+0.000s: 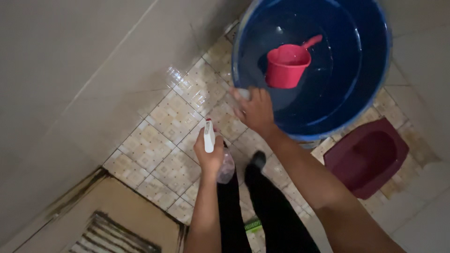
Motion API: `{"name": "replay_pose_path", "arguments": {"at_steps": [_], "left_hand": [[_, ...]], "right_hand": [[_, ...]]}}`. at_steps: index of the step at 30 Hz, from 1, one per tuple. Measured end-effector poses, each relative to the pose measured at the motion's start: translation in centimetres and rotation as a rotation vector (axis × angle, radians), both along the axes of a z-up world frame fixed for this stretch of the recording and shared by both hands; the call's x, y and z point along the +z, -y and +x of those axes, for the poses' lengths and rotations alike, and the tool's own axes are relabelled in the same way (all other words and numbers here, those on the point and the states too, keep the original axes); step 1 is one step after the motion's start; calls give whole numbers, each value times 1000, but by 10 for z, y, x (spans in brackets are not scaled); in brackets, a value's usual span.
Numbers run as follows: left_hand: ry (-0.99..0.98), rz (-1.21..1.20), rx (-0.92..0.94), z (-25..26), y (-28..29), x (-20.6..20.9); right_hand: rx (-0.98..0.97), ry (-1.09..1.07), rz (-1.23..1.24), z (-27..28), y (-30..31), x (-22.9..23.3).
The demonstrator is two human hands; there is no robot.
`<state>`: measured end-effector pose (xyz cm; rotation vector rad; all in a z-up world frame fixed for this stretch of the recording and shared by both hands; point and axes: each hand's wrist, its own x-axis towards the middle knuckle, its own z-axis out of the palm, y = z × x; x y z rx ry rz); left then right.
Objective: The person uses a pink dipper to pour water from a blue bucket onto the bathroom floor, then sprays liquid from a white bottle and scrubs various surfaces, including a wall and the base of a bucket, using a brush and a sponge.
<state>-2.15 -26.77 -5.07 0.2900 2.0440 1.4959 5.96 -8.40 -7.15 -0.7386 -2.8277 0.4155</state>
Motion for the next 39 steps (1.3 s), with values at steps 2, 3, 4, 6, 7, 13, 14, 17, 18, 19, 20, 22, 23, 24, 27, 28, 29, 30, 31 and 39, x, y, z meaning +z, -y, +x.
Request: {"name": "replay_pose_path", "arguments": {"at_steps": [2,3,4,6,7,13,14,17,18,19,20,22,23,24,27,28,29,30,31,39], "left_hand": [[-6,-33,-14,12,3,2],[5,-30,-12,18,3,3],[8,-17,-12,21,1,1],[-57,27,-50,29,4,1],[-84,44,-71,35,8,3],[-61,48,-58,66,15,21],[-44,9,-58,74,21,26],[-6,-26,-50,92,26,31],[-5,2,-44,96,27,33],[-3,31,-38,99,27,34],[-19,17,-52,104,33,36],[-56,-5,-86,109,40,36],[-81,-14,-89,112,42,35],[-107,-19,-96,116,42,34],[-143,5,-138,128,43,27],[-150,25,-156,129,42,24],[-109,29,-163,131,41,20],[-65,29,-169,135,42,17],[-21,28,-175,138,43,12],[-27,146,-264,133,51,-39]], "right_hand": [[15,-10,18,9,1,2],[21,-13,25,17,2,2],[71,-59,60,22,1,1],[168,-138,121,38,6,-1],[151,-90,73,48,7,-1],[29,-11,12,102,21,7],[94,-33,62,115,25,6],[132,45,63,141,30,9],[121,88,44,143,26,12],[-3,60,29,144,21,16],[-123,41,-2,148,26,20],[-240,11,-47,152,36,25],[-239,0,-59,153,42,26],[-240,-12,-68,155,46,27],[-116,22,65,164,60,18],[-107,26,103,166,63,15],[-97,31,140,168,66,11],[-85,39,173,171,70,7],[-90,48,173,172,69,3],[-184,-12,345,157,90,-44]]}}
